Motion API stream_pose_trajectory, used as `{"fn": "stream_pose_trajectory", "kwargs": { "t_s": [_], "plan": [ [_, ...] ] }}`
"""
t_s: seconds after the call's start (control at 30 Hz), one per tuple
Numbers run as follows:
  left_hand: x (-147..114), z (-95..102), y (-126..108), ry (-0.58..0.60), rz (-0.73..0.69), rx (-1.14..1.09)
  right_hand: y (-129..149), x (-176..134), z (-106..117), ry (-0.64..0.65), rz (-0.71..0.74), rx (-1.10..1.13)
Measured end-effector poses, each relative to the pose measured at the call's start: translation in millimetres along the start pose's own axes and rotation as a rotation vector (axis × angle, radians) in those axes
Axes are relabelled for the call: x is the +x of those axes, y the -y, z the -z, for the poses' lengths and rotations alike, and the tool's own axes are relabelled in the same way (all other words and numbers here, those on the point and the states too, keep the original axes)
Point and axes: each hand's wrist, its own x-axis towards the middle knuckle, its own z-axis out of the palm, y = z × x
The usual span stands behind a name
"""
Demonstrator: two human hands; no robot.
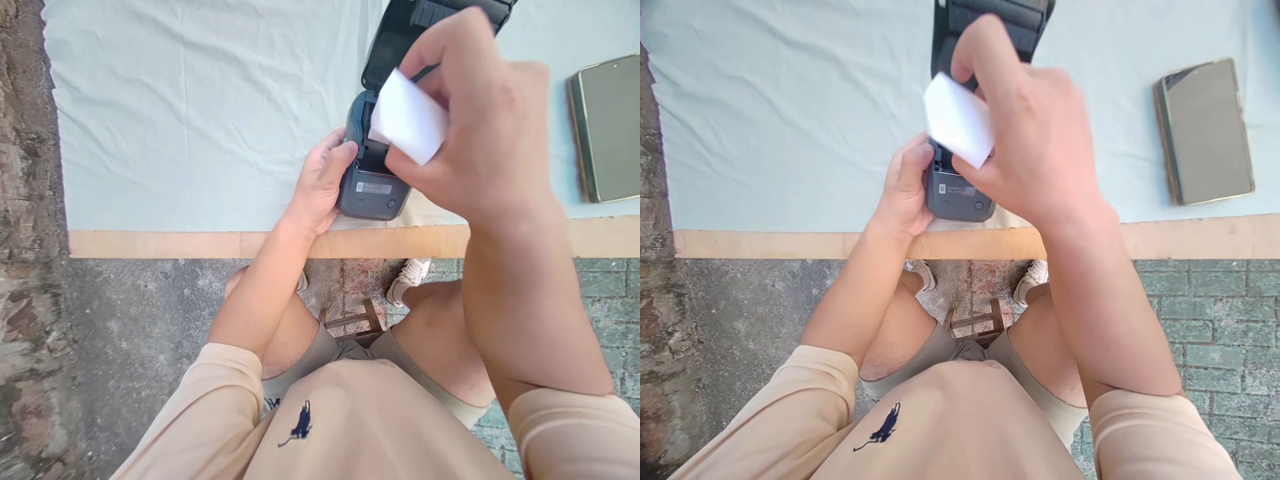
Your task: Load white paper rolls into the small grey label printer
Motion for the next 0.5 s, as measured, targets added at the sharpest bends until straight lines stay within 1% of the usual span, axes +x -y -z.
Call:
{"fn": "stream_pose_trajectory", "kwargs": {
  "t_s": [0.07, 0.1, 0.13, 0.17, 0.23, 0.3, 0.33, 0.4, 0.5],
  "plan": [
    [0.2, -0.2, -0.1, 0.009, 0.003, -0.025, -3.3, -2.9, -1.6, -0.174, -0.014, 0.219],
    [0.4, -0.1, 0.0, 0.015, 0.003, -0.035, -5.2, -3.6, -2.9, -0.234, -0.044, 0.383],
    [0.6, 0.2, 0.1, 0.022, 0.001, -0.042, -6.9, -3.6, -4.2, -0.262, -0.096, 0.566],
    [0.8, 0.5, 0.3, 0.027, 0.0, -0.048, -8.3, -3.1, -5.2, -0.25, -0.166, 0.741],
    [1.2, 1.4, 0.4, 0.034, 0.002, -0.053, -8.9, -1.3, -5.8, -0.151, -0.304, 0.99],
    [1.5, 2.3, 0.2, 0.041, 0.012, -0.056, -6.9, -0.1, -4.0, -0.067, -0.357, 1.088],
    [1.6, 2.5, 0.0, 0.043, 0.018, -0.058, -5.4, -0.1, -2.7, -0.05, -0.345, 1.097],
    [1.6, 2.8, -0.4, 0.047, 0.026, -0.065, -2.8, -1.3, -0.1, -0.036, -0.288, 1.087],
    [1.4, 2.6, -0.9, 0.041, 0.024, -0.08, -2.9, -4.4, 1.7, -0.039, -0.149, 1.043]
  ]
}}
